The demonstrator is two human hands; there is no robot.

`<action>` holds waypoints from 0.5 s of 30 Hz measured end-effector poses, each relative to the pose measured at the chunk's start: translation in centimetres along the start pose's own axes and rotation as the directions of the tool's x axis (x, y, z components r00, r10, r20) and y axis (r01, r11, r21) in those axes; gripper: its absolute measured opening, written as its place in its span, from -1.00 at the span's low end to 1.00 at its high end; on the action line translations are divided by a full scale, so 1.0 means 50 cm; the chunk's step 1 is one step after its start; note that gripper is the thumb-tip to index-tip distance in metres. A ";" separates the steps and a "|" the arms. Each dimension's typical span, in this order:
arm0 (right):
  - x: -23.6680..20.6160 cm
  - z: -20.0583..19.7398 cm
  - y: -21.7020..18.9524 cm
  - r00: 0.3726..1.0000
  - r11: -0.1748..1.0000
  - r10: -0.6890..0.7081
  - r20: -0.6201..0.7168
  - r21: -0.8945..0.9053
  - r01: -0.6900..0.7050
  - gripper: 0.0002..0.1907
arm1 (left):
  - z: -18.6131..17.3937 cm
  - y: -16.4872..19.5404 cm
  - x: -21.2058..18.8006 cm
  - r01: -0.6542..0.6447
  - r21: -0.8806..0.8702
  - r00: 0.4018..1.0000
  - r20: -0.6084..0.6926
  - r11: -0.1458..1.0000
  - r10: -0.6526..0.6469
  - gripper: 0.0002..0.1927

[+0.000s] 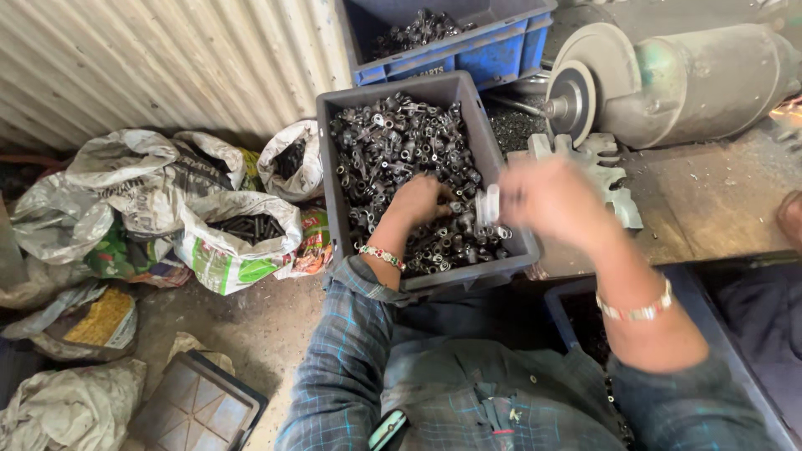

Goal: The person picks small metal fittings one at a time from a bin, holds each against a running bench grinder to grind its edge with sparks flying, and places the ground piece into a second bin, repeating the cycle continuously.

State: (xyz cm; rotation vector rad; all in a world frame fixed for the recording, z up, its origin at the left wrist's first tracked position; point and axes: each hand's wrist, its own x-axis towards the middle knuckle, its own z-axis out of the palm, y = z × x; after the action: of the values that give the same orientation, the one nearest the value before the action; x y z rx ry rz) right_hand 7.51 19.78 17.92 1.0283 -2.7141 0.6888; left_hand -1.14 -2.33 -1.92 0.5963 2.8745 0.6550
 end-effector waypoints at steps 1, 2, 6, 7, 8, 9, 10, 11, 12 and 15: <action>0.026 -0.015 -0.003 0.944 0.997 -0.056 -0.326 0.028 0.068 -0.69 | -0.008 0.001 -0.002 -0.001 -0.053 0.998 -0.064 0.999 -0.002 -0.70; 0.037 -0.034 -0.005 0.903 0.998 -0.068 -0.424 -0.025 0.064 -0.58 | -0.015 0.001 -0.007 -0.003 -0.105 0.992 -0.124 0.994 -0.010 -0.71; 0.017 -0.053 -0.015 0.796 0.997 0.043 -0.603 0.073 0.001 -0.54 | -0.032 0.021 -0.014 -0.283 -0.549 0.894 -0.448 0.787 0.009 -0.72; 0.006 -0.035 -0.014 0.832 0.998 0.054 -0.552 0.067 -0.021 -0.56 | -0.030 0.032 -0.014 -0.316 -0.593 0.882 -0.472 0.740 -0.001 -0.70; 0.001 -0.005 -0.012 0.864 0.997 0.064 -0.500 0.060 -0.039 -0.58 | -0.029 0.040 -0.013 -0.349 -0.630 0.867 -0.497 0.694 -0.015 -0.68; -0.002 0.030 -0.007 0.892 0.997 0.072 -0.446 0.054 -0.054 -0.60 | -0.030 0.046 -0.012 -0.381 -0.662 0.852 -0.522 0.646 -0.032 -0.67; -0.009 0.065 0.001 0.901 0.998 0.056 -0.430 0.041 -0.043 -0.60 | -0.029 0.052 -0.011 -0.396 -0.657 0.843 -0.537 0.642 -0.029 -0.64; -0.016 0.100 0.012 0.909 0.999 0.044 -0.414 0.030 -0.034 -0.60 | -0.029 0.058 -0.011 -0.409 -0.652 0.836 -0.549 0.638 -0.025 -0.61; -0.020 0.132 0.023 0.914 0.988 0.114 -0.390 0.145 -0.061 -0.59 | -0.030 0.063 -0.014 -0.424 -0.647 0.828 -0.561 0.634 -0.020 -0.58; -0.034 0.194 0.064 0.908 0.906 0.286 -0.307 0.396 -0.152 -0.60 | -0.039 0.071 -0.026 -0.355 -0.493 0.839 -0.543 0.794 0.038 -0.55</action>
State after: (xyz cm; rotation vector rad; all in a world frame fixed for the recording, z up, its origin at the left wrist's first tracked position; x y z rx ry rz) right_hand 6.79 18.32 7.69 0.5706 -2.4468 1.3199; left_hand 0.88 -0.68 1.46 0.7179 2.7863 1.9019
